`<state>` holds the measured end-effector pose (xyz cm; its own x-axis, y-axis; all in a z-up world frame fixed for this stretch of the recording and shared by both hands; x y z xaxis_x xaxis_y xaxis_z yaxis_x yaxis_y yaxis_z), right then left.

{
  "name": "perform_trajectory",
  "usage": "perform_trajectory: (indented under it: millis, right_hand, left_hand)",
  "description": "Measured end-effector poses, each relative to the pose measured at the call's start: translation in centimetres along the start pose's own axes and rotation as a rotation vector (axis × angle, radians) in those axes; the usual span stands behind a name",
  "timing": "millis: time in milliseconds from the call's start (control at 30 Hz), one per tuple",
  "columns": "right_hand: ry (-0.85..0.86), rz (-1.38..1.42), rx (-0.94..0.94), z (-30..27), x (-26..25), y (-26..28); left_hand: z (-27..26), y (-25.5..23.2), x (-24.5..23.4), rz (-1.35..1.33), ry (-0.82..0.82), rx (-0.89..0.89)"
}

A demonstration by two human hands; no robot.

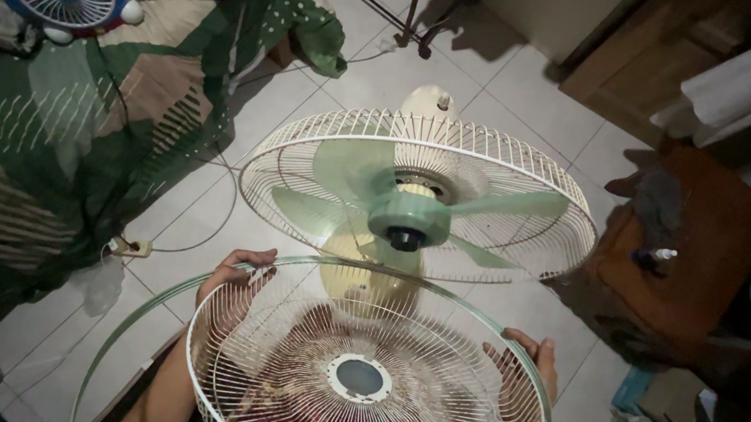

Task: The person assembles a standing electric fan by attaching the front protective cage to the fan head. They align the cage with the fan blades and secure it by fastening the side clips.

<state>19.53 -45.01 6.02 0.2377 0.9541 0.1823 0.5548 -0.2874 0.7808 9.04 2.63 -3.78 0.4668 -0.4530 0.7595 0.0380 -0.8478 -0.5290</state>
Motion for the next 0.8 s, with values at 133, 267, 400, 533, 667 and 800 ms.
perform_trajectory:
  millis: [133, 267, 400, 533, 667, 800]
  right_hand:
    - [-0.031, 0.031, 0.155, -0.4, -0.3, -1.3]
    - [-0.024, 0.046, 0.147, -0.6, -0.4, -1.5]
    - [-0.004, 0.064, 0.092, 0.4, -0.6, -1.1]
    - [-0.036, 0.027, 0.117, 0.6, -1.5, -1.4]
    - [0.022, 0.102, 0.06, 0.5, -0.6, -0.4]
    - [-0.027, 0.061, 0.07, 0.8, -0.4, 0.4]
  left_hand:
    - [0.1, 0.2, 0.1, 0.011, -0.027, -0.035]
    - [0.0, 0.2, 0.6, 0.028, -0.028, -0.058]
    - [0.1, -0.5, 1.5, 0.047, -0.017, -0.015]
    - [0.0, -0.7, 2.2, 0.06, -0.049, -0.049]
    - [-0.7, -1.6, 4.3, 0.158, -0.084, -0.076]
    - [-3.0, -3.3, 8.1, 0.267, -0.04, -0.023]
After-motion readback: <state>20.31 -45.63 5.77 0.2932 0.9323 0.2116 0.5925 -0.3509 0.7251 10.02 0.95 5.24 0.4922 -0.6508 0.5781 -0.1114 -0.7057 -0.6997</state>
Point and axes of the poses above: each hand's wrist, its own z-axis towards the middle knuckle, its own x-axis out of the palm, y = z × x, the point moved 10 cm from there along z, towards the middle knuckle, and after that the axes turned 1 degree about -z, right-handed, at the moved point
